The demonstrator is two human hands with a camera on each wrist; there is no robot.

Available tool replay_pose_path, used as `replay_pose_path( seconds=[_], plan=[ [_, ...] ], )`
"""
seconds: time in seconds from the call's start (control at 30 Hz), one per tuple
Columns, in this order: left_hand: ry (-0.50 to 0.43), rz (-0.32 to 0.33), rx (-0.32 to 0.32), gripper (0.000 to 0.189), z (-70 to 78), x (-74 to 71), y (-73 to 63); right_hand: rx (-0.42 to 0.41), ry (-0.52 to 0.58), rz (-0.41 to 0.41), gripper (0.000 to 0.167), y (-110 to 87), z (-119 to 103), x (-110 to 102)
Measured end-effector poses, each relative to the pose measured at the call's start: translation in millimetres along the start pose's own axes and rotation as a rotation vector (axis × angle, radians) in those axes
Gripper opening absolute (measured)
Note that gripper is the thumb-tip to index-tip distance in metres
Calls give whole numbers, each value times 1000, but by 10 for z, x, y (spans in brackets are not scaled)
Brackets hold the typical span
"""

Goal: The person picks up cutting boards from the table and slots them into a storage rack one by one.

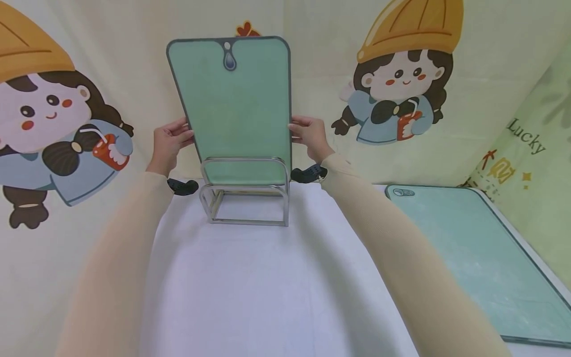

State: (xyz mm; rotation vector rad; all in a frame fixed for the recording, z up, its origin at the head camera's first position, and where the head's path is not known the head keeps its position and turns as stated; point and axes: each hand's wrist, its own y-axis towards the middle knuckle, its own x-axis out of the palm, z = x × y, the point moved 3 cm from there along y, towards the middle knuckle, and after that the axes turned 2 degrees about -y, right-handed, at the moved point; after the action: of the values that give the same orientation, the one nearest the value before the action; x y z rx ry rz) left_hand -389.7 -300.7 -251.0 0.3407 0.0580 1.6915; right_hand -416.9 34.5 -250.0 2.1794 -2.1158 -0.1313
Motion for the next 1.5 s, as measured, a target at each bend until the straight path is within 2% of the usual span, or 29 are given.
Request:
replay_pose_path(
  seconds=[0.4, 0.67, 1.0, 1.2, 1.5],
  plan=[
    [6, -19, -3, 41, -93, -28, 20, 41, 10, 12, 30, -24, 91, -14],
    [55, -42, -19, 43, -154, -60, 13, 44, 19, -5, 32, -66, 186, -28],
    [17, -86, -35, 34, -229, -89, 46, 51, 11, 6, 31, -94, 238, -48],
    [35, -85, -46, 36, -242, -105, 22, 32, 22, 42, 29, -125, 262, -28],
    [14, -84, -41, 33, -243, -129, -6, 28, 36, 108, 28, -166, 291, 18]
  ],
)
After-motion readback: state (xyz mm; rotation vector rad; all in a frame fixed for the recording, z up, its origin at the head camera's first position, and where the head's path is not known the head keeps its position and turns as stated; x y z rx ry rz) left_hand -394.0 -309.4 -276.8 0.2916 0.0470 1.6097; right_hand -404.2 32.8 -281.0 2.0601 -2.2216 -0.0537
